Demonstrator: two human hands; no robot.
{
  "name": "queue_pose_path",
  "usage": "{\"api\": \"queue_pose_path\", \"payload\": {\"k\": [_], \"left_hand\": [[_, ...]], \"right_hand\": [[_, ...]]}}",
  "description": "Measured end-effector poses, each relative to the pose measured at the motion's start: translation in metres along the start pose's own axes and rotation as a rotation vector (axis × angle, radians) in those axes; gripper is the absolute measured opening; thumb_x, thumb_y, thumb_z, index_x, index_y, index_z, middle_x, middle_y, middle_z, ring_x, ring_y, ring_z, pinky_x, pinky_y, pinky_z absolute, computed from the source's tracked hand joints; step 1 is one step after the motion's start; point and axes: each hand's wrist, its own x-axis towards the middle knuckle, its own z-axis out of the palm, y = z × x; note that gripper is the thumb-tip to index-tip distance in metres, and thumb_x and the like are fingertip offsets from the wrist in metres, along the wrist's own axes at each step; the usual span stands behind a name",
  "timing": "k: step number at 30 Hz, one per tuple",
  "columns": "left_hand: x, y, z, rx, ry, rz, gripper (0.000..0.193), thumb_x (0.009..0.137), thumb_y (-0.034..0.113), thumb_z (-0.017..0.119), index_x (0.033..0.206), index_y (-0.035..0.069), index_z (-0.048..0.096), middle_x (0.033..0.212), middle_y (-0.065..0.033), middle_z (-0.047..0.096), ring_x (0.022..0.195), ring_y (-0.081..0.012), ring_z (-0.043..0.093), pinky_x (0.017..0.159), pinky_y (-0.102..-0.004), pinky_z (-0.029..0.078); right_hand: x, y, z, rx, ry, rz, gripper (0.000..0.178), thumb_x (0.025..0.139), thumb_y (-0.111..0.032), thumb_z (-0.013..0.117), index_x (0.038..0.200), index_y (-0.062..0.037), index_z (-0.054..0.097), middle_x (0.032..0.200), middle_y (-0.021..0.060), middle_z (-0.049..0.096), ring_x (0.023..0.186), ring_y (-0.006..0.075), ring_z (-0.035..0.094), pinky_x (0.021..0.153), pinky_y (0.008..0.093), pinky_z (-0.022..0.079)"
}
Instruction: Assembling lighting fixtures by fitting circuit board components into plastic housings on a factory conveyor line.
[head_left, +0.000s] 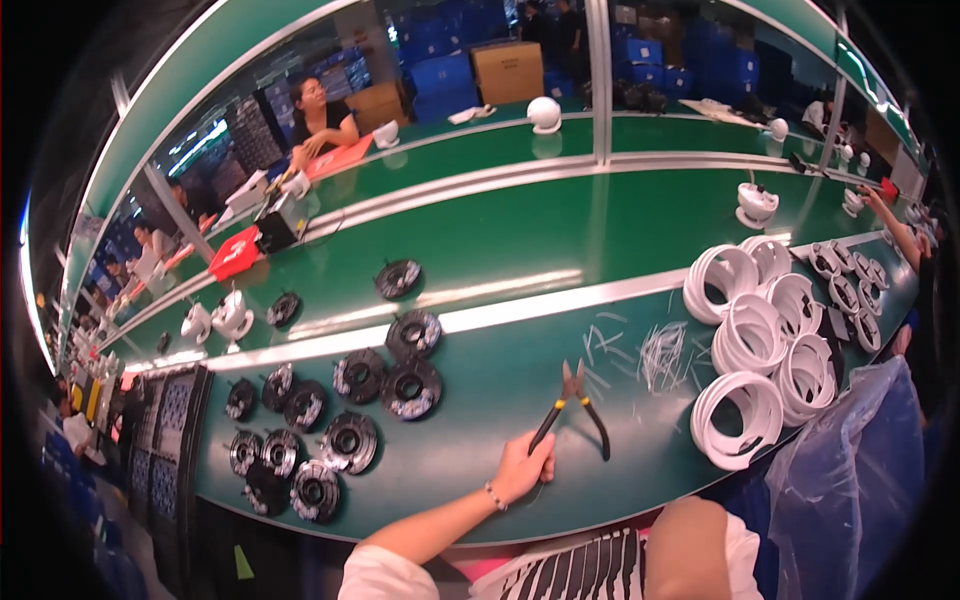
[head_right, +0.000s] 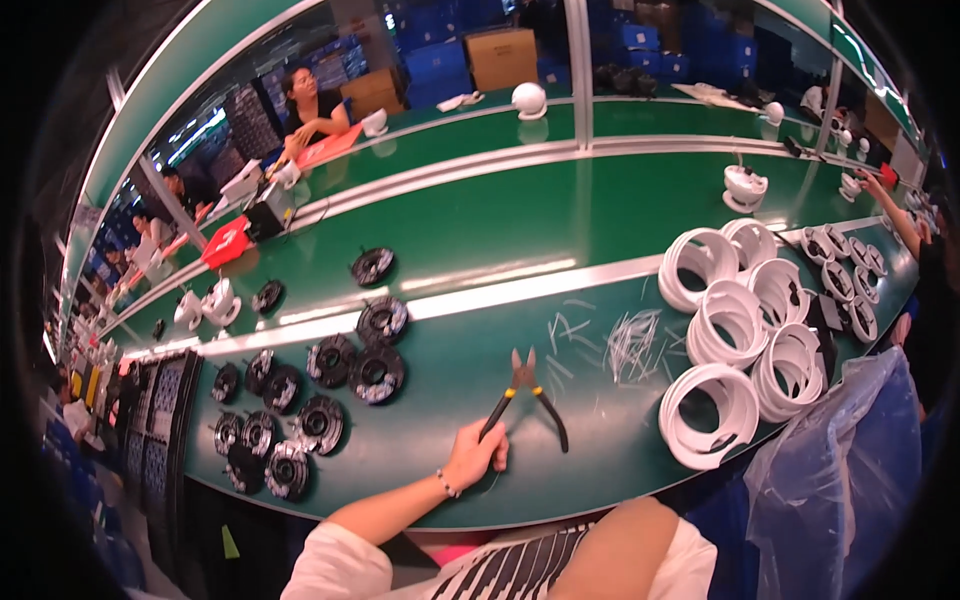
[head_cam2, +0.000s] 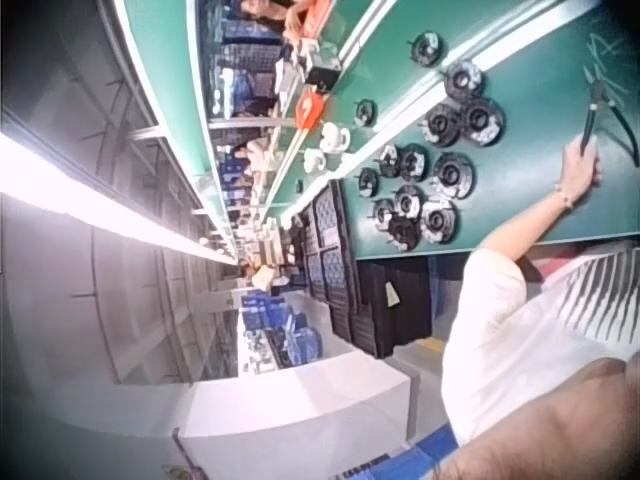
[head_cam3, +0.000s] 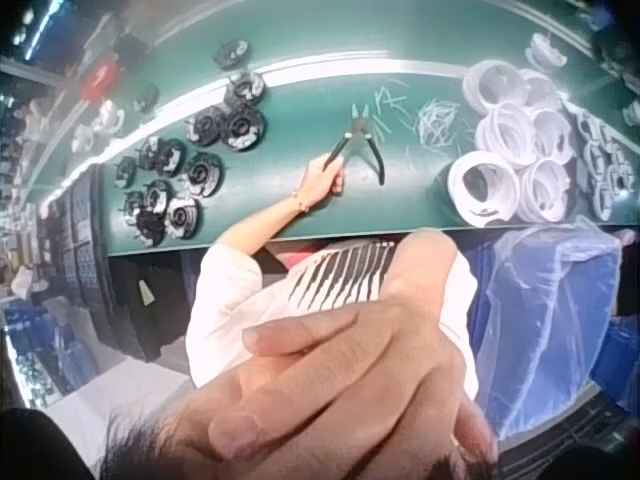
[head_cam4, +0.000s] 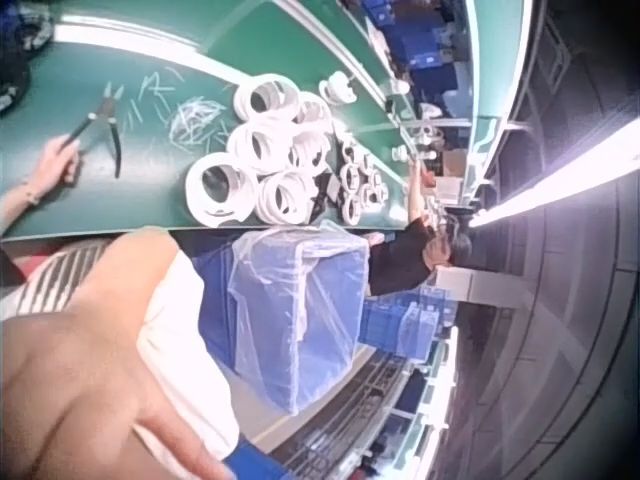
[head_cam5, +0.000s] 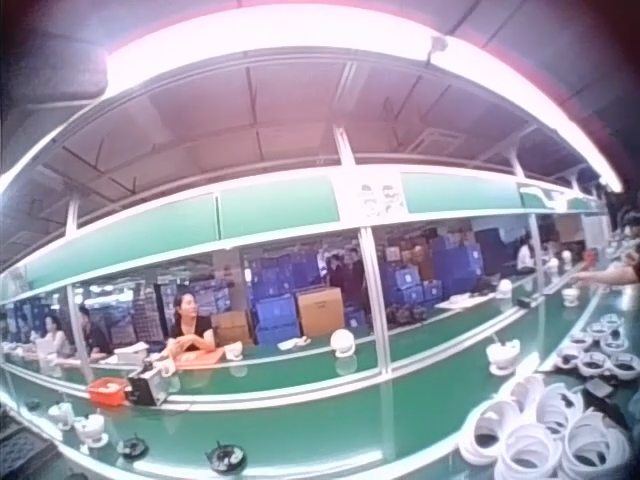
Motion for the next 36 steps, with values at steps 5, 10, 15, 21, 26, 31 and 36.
{"api": "queue_pose_path", "payload": {"k": [5,10,15,21,26,31,36], "left_hand": [[-0.004,-0.004,-0.005,0.000,0.017,-0.017,0.028,0.087,0.026,0.047,0.070,0.004,0.046,0.054,-0.0005,0.047,0.043,-0.0073,0.046,0.040,-0.0202,0.038],[-0.011,-0.006,-0.003,0.020,-0.013,0.023,0.028,0.087,0.026,0.046,0.070,0.004,0.046,0.055,-0.0003,0.047,0.044,-0.0067,0.046,0.040,-0.0203,0.038],[-0.005,-0.010,-0.002,0.043,-0.011,0.047,0.028,0.087,0.026,0.046,0.069,0.004,0.045,0.055,-0.0002,0.047,0.044,-0.0065,0.046,0.040,-0.0205,0.039],[0.005,0.000,0.000,0.013,-0.012,0.020,0.028,0.087,0.026,0.047,0.069,0.005,0.045,0.056,-0.0001,0.047,0.045,-0.0067,0.045,0.041,-0.0206,0.040],[-0.002,0.001,-0.006,0.014,-0.028,0.008,0.028,0.087,0.027,0.045,0.070,0.004,0.046,0.056,0.0000,0.047,0.046,-0.0071,0.046,0.041,-0.0208,0.039],[-0.011,-0.006,-0.009,0.065,-0.031,-0.022,0.030,0.086,0.028,0.046,0.067,0.005,0.046,0.053,0.0004,0.048,0.044,-0.0063,0.047,0.039,-0.0207,0.040],[-0.013,0.002,-0.007,-0.018,-0.104,-0.040,0.027,0.087,0.025,0.046,0.069,0.005,0.046,0.057,0.0006,0.047,0.048,-0.0058,0.047,0.044,-0.0199,0.041]], "right_hand": [[-0.027,0.000,0.009,0.196,0.075,-0.185,0.031,0.087,-0.022,0.036,0.092,0.0041,0.053,0.091,0.0096,0.058,0.079,0.0220,0.055,0.080,0.0376,0.040],[-0.046,0.012,0.031,0.440,0.180,-0.379,0.032,0.086,-0.023,0.038,0.094,0.0039,0.053,0.093,0.0111,0.057,0.083,0.0236,0.054,0.081,0.0388,0.039],[-0.043,0.006,0.062,0.626,0.174,-0.535,0.033,0.086,-0.025,0.039,0.095,0.0037,0.053,0.095,0.0127,0.057,0.086,0.0252,0.052,0.083,0.0399,0.038],[-0.027,-0.009,0.106,0.794,0.198,-0.678,0.035,0.085,-0.026,0.041,0.098,0.0034,0.053,0.098,0.0146,0.055,0.091,0.0272,0.051,0.084,0.0413,0.036],[0.001,-0.028,0.140,0.910,0.388,-0.873,0.036,0.084,-0.028,0.042,0.099,0.0032,0.053,0.100,0.0161,0.055,0.094,0.0288,0.049,0.086,0.0425,0.035],[0.062,-0.054,0.159,1.030,0.640,-1.170,0.038,0.083,-0.029,0.044,0.101,0.0030,0.053,0.103,0.0177,0.054,0.098,0.0305,0.048,0.088,0.0436,0.034],[0.081,-0.087,0.167,1.170,0.707,-1.440,0.040,0.082,-0.030,0.045,0.103,0.0028,0.053,0.105,0.0193,0.053,0.101,0.0321,0.047,0.089,0.0448,0.033]]}}
